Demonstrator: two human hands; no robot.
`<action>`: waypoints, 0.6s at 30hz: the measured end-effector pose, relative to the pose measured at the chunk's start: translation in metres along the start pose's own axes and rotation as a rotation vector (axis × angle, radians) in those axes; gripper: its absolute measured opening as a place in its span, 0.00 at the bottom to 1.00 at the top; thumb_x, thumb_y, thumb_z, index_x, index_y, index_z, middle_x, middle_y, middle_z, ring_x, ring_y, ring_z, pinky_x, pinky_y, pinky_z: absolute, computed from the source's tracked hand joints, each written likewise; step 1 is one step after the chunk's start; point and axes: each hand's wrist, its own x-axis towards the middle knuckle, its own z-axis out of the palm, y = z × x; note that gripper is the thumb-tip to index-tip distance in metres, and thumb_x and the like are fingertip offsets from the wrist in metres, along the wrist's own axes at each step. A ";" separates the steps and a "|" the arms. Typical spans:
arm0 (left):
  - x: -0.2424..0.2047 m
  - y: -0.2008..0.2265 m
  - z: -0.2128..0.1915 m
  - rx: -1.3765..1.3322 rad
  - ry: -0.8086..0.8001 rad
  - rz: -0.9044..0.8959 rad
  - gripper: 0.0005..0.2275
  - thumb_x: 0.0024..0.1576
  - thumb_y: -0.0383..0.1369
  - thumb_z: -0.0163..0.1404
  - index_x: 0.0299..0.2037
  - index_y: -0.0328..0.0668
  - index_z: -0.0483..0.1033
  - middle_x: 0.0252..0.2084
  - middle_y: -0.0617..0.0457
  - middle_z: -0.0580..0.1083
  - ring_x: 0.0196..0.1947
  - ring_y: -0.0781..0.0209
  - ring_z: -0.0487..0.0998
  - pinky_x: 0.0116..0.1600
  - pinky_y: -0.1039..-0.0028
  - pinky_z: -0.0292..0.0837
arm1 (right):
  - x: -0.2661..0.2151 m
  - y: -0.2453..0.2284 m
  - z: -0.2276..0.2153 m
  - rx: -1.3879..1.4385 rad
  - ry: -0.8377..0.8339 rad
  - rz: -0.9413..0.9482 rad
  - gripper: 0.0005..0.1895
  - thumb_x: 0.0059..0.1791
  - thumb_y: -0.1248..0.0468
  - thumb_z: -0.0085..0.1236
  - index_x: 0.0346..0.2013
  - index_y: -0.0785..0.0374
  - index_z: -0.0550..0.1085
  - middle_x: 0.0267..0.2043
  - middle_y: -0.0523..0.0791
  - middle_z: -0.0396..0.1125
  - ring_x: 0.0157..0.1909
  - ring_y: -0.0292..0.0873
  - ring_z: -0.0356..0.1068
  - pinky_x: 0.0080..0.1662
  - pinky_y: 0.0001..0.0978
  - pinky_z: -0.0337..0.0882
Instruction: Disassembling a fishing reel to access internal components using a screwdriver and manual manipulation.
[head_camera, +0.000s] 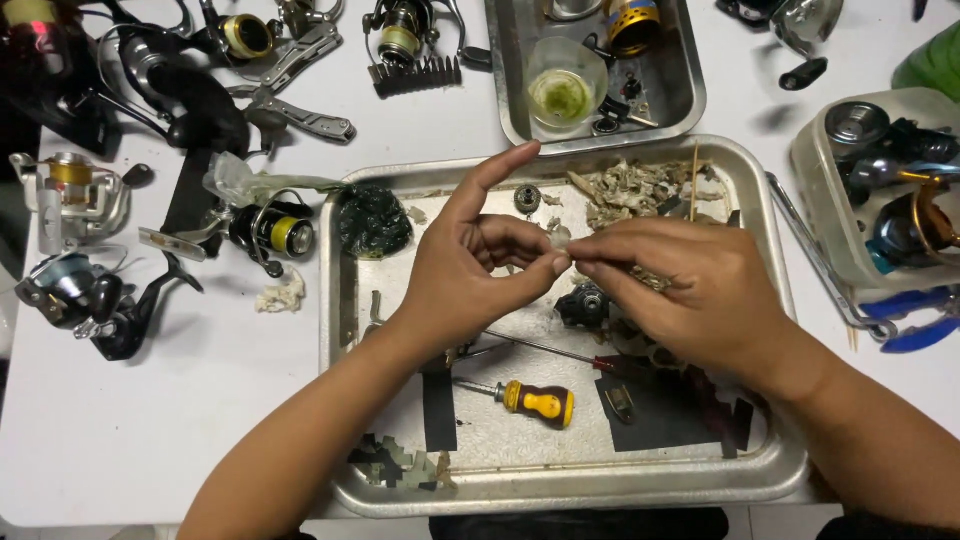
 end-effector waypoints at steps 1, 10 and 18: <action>0.000 -0.001 0.001 0.002 0.004 0.003 0.36 0.54 0.26 0.61 0.72 0.45 0.56 0.36 0.51 0.82 0.37 0.65 0.84 0.53 0.75 0.84 | -0.002 0.004 0.003 0.001 -0.001 -0.005 0.08 0.47 0.72 0.65 0.41 0.71 0.79 0.39 0.54 0.77 0.38 0.47 0.80 0.44 0.32 0.83; -0.002 0.001 0.000 0.060 -0.004 -0.060 0.39 0.53 0.28 0.61 0.74 0.51 0.52 0.36 0.51 0.83 0.37 0.67 0.85 0.53 0.76 0.85 | -0.002 0.009 0.002 0.045 -0.072 0.078 0.08 0.46 0.72 0.63 0.39 0.67 0.81 0.37 0.51 0.77 0.37 0.44 0.79 0.41 0.30 0.82; -0.005 -0.004 -0.003 0.136 -0.038 -0.066 0.41 0.53 0.29 0.61 0.75 0.54 0.48 0.35 0.55 0.84 0.36 0.70 0.85 0.53 0.79 0.85 | -0.003 0.013 0.006 -0.148 -0.062 -0.176 0.05 0.46 0.71 0.67 0.37 0.68 0.80 0.37 0.52 0.76 0.37 0.48 0.76 0.45 0.37 0.78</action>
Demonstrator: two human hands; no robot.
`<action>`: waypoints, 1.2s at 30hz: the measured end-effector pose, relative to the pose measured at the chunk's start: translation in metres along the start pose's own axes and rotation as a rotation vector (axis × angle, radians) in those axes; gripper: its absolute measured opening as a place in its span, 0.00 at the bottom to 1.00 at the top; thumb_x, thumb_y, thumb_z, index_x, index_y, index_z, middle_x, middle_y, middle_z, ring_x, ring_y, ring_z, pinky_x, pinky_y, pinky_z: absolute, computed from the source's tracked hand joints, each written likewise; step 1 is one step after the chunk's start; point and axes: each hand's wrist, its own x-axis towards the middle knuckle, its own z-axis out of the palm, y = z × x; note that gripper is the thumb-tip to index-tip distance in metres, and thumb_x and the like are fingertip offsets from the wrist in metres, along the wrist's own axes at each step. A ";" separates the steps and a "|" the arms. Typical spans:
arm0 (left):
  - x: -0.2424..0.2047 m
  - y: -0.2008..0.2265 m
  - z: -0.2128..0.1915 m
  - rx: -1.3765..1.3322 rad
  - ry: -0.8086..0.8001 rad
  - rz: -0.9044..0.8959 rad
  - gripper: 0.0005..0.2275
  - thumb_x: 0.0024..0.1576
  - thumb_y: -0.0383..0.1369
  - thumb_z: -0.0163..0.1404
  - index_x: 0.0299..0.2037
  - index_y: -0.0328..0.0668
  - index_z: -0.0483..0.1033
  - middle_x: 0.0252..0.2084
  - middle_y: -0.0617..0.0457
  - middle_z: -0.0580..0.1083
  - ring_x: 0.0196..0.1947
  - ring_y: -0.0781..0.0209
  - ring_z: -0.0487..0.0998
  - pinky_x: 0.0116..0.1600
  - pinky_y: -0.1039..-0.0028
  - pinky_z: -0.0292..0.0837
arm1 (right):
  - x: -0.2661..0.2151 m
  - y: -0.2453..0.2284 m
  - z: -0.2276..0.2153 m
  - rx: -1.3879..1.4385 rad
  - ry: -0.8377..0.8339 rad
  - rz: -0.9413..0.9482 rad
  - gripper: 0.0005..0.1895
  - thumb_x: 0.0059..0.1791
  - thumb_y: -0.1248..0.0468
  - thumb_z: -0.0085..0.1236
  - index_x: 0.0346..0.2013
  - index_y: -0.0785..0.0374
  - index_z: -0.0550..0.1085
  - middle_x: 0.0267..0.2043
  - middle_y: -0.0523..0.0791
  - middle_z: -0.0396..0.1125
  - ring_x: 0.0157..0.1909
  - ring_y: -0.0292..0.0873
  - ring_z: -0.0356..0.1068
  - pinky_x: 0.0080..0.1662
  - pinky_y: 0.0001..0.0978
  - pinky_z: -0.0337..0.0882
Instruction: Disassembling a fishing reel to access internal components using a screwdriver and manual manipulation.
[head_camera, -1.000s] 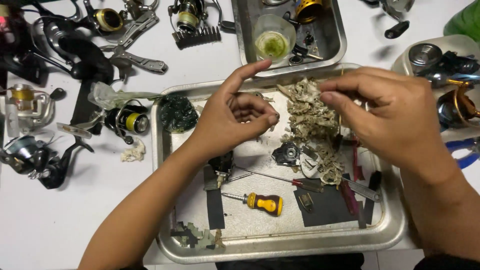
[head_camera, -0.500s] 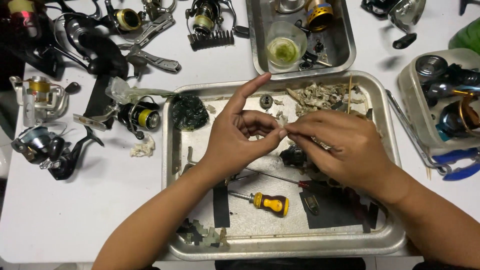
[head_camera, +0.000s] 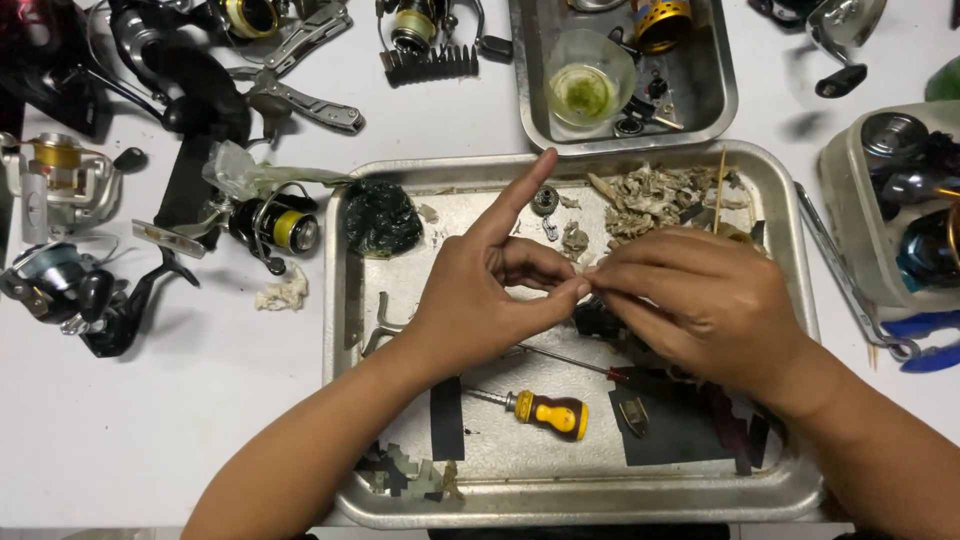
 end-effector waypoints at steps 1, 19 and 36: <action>-0.001 0.002 -0.001 -0.002 0.001 -0.001 0.41 0.53 0.29 0.61 0.75 0.54 0.48 0.35 0.55 0.84 0.36 0.70 0.85 0.53 0.79 0.85 | -0.002 0.002 0.001 0.001 -0.002 0.000 0.05 0.46 0.71 0.67 0.37 0.68 0.80 0.37 0.52 0.76 0.37 0.48 0.76 0.45 0.37 0.78; -0.005 -0.020 -0.003 0.274 -0.019 0.288 0.42 0.59 0.30 0.64 0.76 0.60 0.43 0.44 0.59 0.85 0.43 0.74 0.88 0.41 0.88 0.90 | -0.006 -0.003 0.012 0.515 0.015 0.743 0.07 0.45 0.68 0.65 0.38 0.63 0.81 0.36 0.46 0.79 0.33 0.36 0.79 0.38 0.20 0.80; 0.011 -0.003 -0.007 -0.160 0.071 -0.041 0.46 0.52 0.30 0.62 0.77 0.48 0.43 0.36 0.49 0.84 0.27 0.71 0.81 0.30 0.85 0.71 | -0.005 -0.009 0.014 0.477 0.177 0.676 0.05 0.50 0.70 0.61 0.40 0.67 0.78 0.39 0.48 0.76 0.38 0.37 0.76 0.42 0.22 0.78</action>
